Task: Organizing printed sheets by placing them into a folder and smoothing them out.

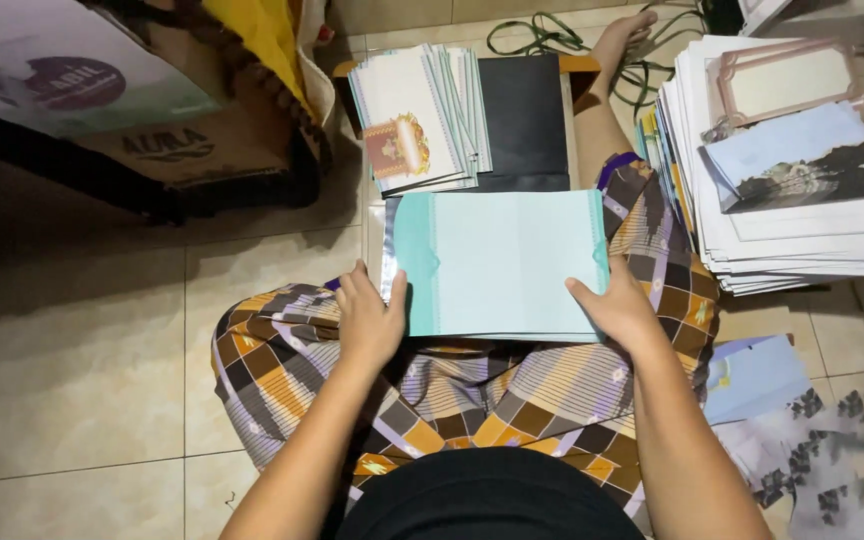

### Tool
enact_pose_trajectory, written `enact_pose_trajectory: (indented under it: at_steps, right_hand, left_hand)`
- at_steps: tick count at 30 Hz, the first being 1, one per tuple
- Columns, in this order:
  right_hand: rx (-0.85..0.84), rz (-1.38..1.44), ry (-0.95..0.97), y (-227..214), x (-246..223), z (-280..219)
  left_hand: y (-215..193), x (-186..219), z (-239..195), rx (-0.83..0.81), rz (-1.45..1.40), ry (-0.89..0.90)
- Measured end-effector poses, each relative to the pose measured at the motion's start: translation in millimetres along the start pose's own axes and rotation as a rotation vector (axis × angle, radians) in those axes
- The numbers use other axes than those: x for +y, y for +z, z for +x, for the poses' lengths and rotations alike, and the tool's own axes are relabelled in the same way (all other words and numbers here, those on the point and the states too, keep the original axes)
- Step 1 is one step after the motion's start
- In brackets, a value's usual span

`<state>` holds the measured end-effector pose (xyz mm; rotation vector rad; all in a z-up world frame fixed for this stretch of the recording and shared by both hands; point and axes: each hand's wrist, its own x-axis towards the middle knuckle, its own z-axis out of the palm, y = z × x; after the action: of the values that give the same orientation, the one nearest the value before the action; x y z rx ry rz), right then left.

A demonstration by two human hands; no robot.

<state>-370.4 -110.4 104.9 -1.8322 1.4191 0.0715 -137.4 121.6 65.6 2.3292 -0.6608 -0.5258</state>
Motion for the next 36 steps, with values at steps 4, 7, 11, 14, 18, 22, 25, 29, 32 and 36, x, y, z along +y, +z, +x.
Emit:
enact_pose_trajectory:
  at_steps: [4,7,11,14,18,22,25,29,32,36]
  right_hand:
    - [0.016,-0.014,-0.033,-3,2,7]
    - [0.023,0.03,-0.049,-6,5,4]
    - [0.039,0.051,-0.091,-7,12,2]
    - [0.076,0.081,-0.125,-13,7,-3]
    - [0.071,0.088,-0.149,-18,7,-10]
    - [0.1,0.068,-0.164,-16,8,-3]
    - [0.138,-0.011,-0.193,-13,8,-7]
    - [0.234,-0.2,-0.217,-13,-5,-31]
    - [0.382,-0.18,-0.387,-20,-13,-52]
    - [0.19,0.382,-0.825,-8,-19,-54]
  left_hand:
    - [6,-2,11,0.013,0.146,-0.075]
    - [12,37,3,0.203,0.282,0.126]
    - [22,67,-6,0.112,0.206,0.233]
    - [21,76,-7,0.08,0.266,0.211]
    - [15,73,-10,0.03,0.235,0.19]
    - [23,76,-1,0.282,0.381,0.379]
    - [44,100,15,0.226,0.239,0.741]
    - [43,118,13,-0.105,0.259,0.794]
    - [41,120,15,-0.156,0.302,0.751]
    - [42,106,26,-0.25,0.026,0.686]
